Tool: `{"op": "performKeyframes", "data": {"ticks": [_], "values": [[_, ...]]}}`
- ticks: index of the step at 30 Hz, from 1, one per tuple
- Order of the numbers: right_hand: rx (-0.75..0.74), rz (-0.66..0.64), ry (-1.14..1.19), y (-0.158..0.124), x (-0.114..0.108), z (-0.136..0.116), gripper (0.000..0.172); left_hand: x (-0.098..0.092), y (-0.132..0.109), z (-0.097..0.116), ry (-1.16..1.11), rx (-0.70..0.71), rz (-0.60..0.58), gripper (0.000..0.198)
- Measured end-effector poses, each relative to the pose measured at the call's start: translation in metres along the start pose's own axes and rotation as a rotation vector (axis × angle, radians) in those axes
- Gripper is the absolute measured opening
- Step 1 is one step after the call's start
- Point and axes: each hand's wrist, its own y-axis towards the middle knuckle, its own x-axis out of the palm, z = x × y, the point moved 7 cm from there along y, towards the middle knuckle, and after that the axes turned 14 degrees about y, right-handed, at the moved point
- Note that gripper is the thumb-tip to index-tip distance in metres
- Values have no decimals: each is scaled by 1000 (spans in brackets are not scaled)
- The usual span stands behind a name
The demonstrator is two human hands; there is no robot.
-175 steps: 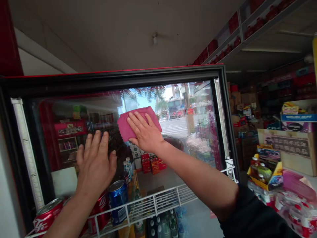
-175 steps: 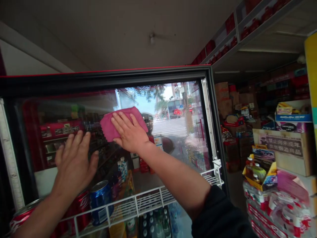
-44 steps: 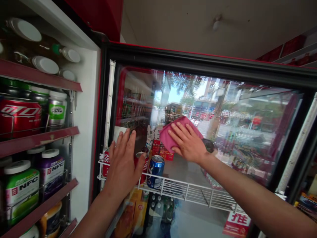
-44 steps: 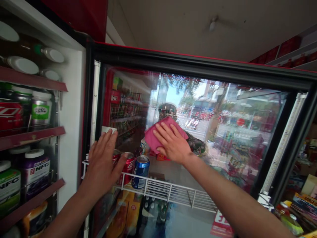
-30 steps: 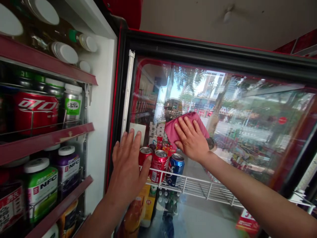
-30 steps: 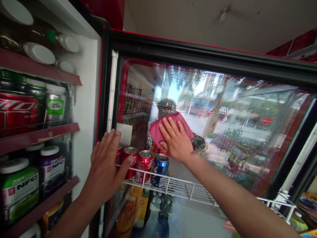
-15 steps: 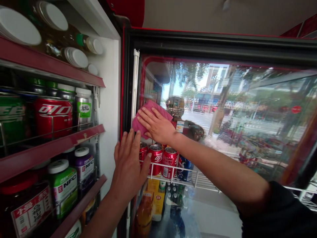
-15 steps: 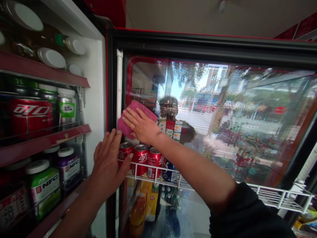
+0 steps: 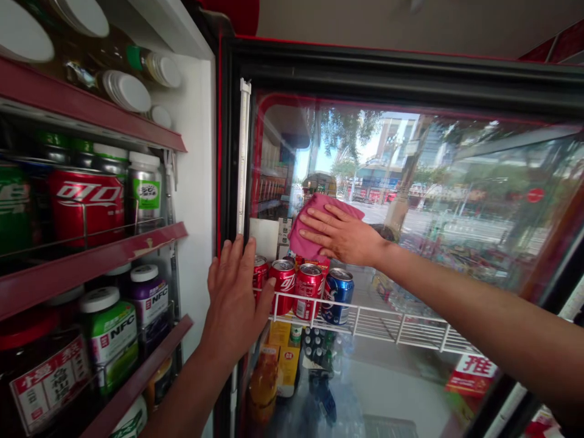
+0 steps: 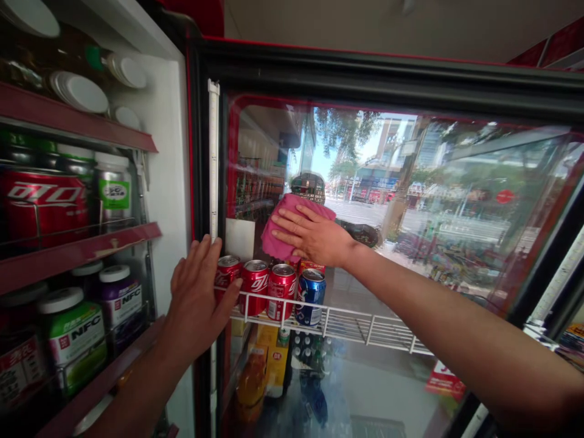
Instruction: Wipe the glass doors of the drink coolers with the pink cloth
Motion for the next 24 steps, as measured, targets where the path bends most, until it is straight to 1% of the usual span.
{"op": "performKeyframes", "data": {"ticks": [3,6,8,10,11,12,15,17,19,21,24], "values": [[23,-23,13,-10,-2,-2,80,-1,-5,-4,-19,-11,-6,79],[36,-37,32,4,3,-10,75,1,-8,-6,-31,-15,-19,79],[20,-44,35,24,9,-18,68,2,-8,-4,-37,-8,-22,79],[-12,-60,24,50,15,-27,56,1,-8,-1,-36,-3,-21,79],[-37,-75,13,64,19,-31,49,0,-8,0,-33,0,-21,79],[-55,-102,-4,78,23,-34,46,-2,-7,1,-27,0,-20,80],[-117,-165,-62,112,33,-41,51,-10,-8,0,1,-23,-9,81],[-109,-180,-105,126,35,-41,52,-13,-7,-2,21,-41,-4,84],[-101,-189,-140,131,36,-41,55,-13,-5,-1,37,-42,-7,87],[-90,-195,-166,127,37,-39,59,-11,-1,5,44,-38,-4,89],[-62,-172,-185,112,33,-34,63,-7,6,24,36,-35,9,90]]}}
